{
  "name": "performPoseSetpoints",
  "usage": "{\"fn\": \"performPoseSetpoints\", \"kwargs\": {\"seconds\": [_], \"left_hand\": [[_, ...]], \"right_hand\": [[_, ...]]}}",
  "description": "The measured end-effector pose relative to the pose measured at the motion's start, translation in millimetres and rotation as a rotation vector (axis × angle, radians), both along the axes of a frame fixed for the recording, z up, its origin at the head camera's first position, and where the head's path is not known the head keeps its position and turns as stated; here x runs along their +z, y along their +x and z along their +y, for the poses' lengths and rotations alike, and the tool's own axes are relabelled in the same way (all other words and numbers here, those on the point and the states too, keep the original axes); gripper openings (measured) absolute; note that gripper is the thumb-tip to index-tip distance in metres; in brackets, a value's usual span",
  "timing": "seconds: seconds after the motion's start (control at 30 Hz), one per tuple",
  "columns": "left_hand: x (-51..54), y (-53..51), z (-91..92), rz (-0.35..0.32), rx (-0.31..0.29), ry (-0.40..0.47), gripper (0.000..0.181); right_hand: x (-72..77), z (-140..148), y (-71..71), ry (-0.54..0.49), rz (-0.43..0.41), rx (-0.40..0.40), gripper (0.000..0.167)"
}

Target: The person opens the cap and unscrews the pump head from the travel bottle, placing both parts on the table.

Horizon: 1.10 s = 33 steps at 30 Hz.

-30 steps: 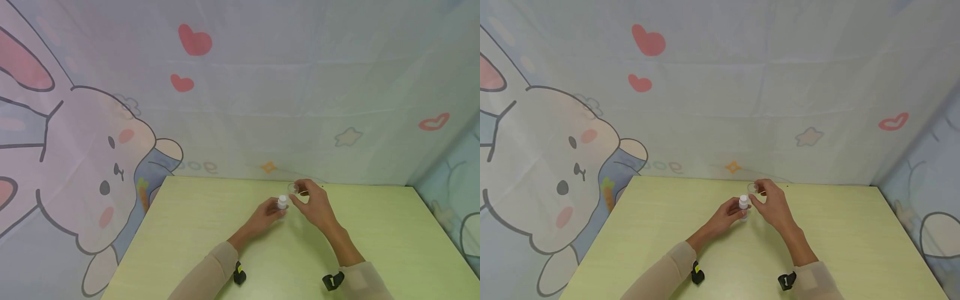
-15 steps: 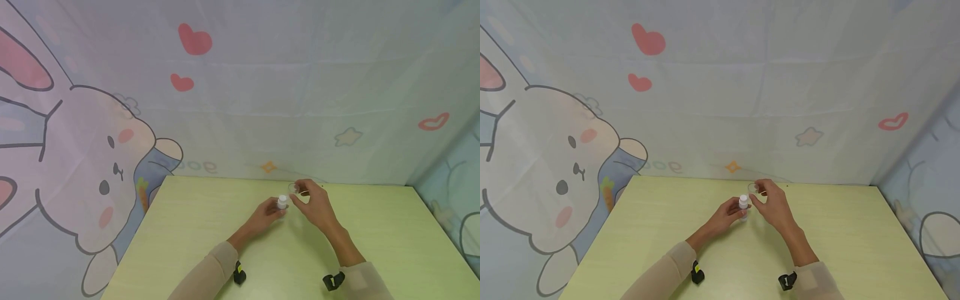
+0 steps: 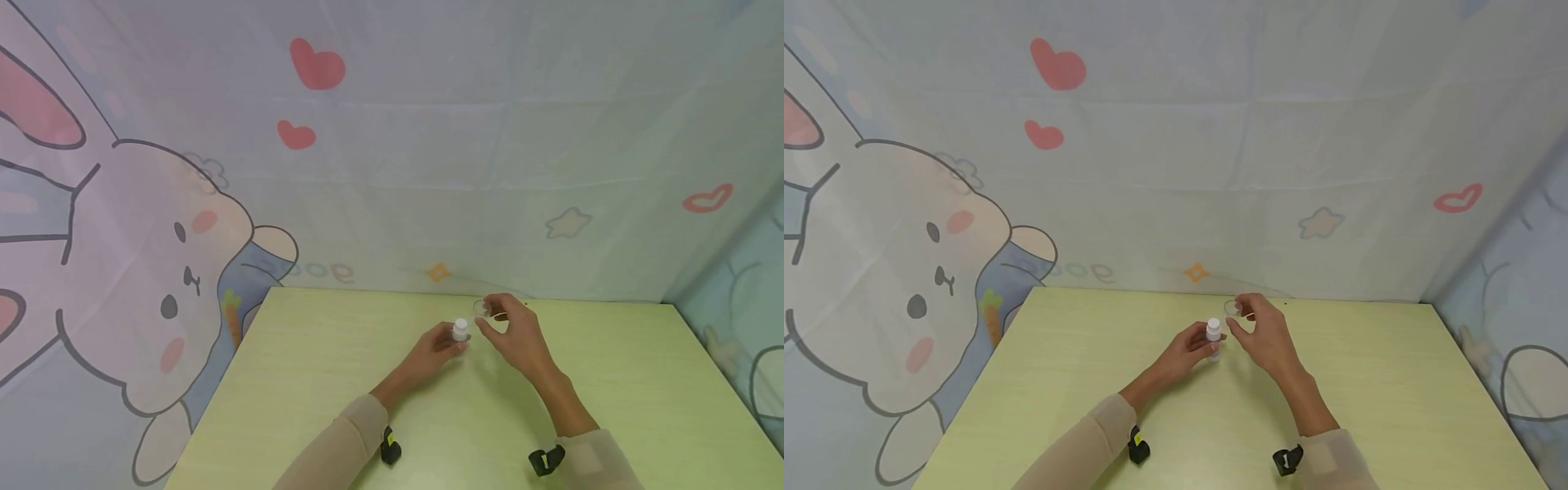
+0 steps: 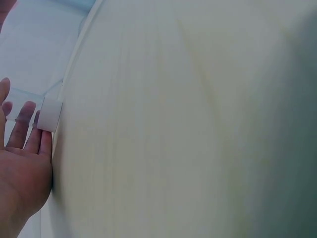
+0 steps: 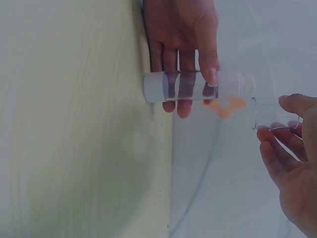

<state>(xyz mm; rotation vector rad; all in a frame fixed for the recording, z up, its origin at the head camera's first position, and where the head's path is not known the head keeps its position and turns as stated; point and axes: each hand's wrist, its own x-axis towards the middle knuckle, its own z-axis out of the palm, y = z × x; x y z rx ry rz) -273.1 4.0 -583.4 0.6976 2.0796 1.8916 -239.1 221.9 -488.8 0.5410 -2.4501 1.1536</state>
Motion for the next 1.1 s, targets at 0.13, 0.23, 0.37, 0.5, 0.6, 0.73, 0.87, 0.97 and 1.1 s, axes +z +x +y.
{"fn": "performPoseSetpoints", "kwargs": {"seconds": [0.13, 0.23, 0.37, 0.5, 0.6, 0.73, 0.87, 0.97, 1.1], "left_hand": [[-0.6, -0.1, 0.1, 0.0, -0.005, 0.003, 0.035], [-1.0, -0.1, 0.2, 0.001, -0.005, 0.004, 0.035], [-1.2, 0.0, 0.0, 0.003, -0.002, 0.002, 0.034], [-0.7, -0.1, -0.5, 0.005, -0.003, 0.005, 0.034], [-0.4, -0.3, -0.6, 0.007, -0.01, 0.008, 0.034], [0.1, 0.5, -1.0, 0.01, -0.017, 0.004, 0.035], [0.4, 0.8, -0.8, 0.005, -0.013, -0.002, 0.036], [-0.2, 0.4, -0.2, -0.002, -0.009, 0.0, 0.036], [-0.9, 0.5, -0.2, -0.003, -0.007, 0.003, 0.035]], "right_hand": [[-1.5, 0.2, 0.4, -0.007, 0.003, -0.001, 0.037], [-3.0, 0.5, 0.8, -0.008, 0.005, -0.003, 0.036], [-4.8, 0.7, 1.1, -0.003, 0.008, -0.008, 0.036], [-5.3, 0.7, 1.4, -0.003, 0.016, -0.009, 0.036], [-5.7, 0.5, 1.4, -0.006, 0.02, -0.008, 0.036], [-7.2, -0.1, 1.5, -0.015, 0.013, -0.005, 0.036], [-8.2, -0.5, 1.7, -0.021, 0.002, -0.004, 0.037], [-8.6, -0.7, 1.8, -0.017, -0.003, -0.009, 0.038], [-10.0, -0.8, 1.8, -0.007, 0.0, -0.012, 0.038]]}}
